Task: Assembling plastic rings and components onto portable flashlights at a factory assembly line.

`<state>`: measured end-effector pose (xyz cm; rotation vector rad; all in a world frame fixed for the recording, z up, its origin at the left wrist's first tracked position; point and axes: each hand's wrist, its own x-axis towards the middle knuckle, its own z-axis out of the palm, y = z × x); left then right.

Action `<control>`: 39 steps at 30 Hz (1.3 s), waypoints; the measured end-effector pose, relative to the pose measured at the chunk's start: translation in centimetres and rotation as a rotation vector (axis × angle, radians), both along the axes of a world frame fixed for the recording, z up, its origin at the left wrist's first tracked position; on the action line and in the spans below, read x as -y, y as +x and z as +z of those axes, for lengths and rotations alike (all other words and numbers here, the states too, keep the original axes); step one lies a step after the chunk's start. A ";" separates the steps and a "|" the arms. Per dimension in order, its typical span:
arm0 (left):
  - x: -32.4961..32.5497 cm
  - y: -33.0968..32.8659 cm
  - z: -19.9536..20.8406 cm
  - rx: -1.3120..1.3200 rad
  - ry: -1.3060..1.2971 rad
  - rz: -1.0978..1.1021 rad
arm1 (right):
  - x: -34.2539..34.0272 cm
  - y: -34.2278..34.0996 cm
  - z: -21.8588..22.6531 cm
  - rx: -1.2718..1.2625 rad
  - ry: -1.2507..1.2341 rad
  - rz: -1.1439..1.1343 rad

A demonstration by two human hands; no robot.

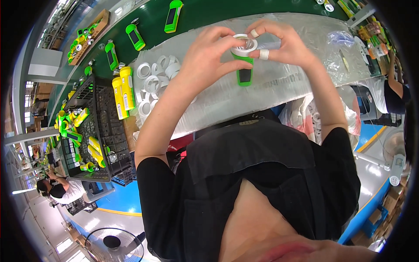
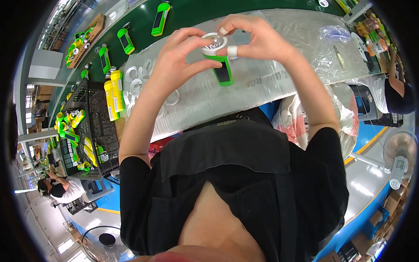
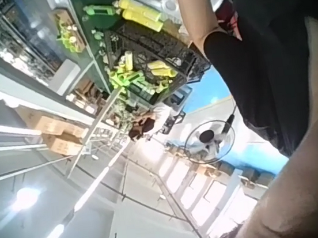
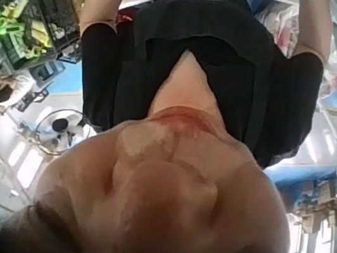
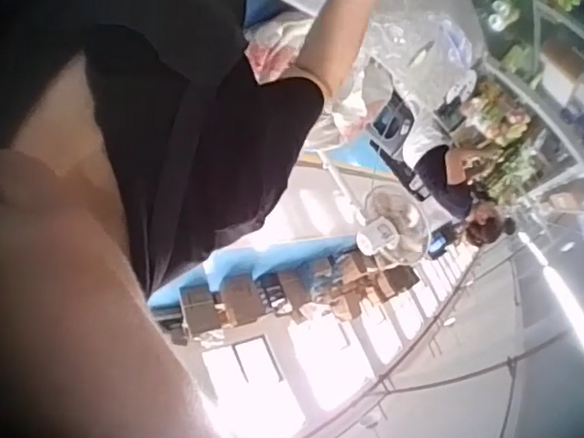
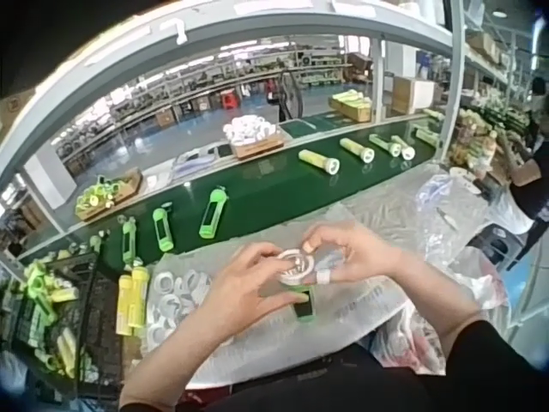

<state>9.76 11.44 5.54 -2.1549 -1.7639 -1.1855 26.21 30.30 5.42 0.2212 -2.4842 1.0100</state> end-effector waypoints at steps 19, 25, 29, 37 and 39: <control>-2.7 2.9 -2.1 0.237 -0.009 0.073 | 5.0 -1.9 9.8 0.736 0.645 -0.410; -2.7 3.2 -2.6 0.243 0.028 0.051 | 2.5 -1.1 8.0 0.554 0.482 -0.147; -3.1 3.0 -2.7 0.247 0.040 0.041 | 2.7 0.1 5.9 -0.032 0.691 -0.264; -1.8 2.1 -2.5 0.413 0.044 -0.198 | 2.1 1.4 6.0 0.177 0.276 -0.054; 0.4 1.9 -0.7 0.579 -0.207 -0.225 | 2.4 2.6 6.2 0.051 0.122 -0.021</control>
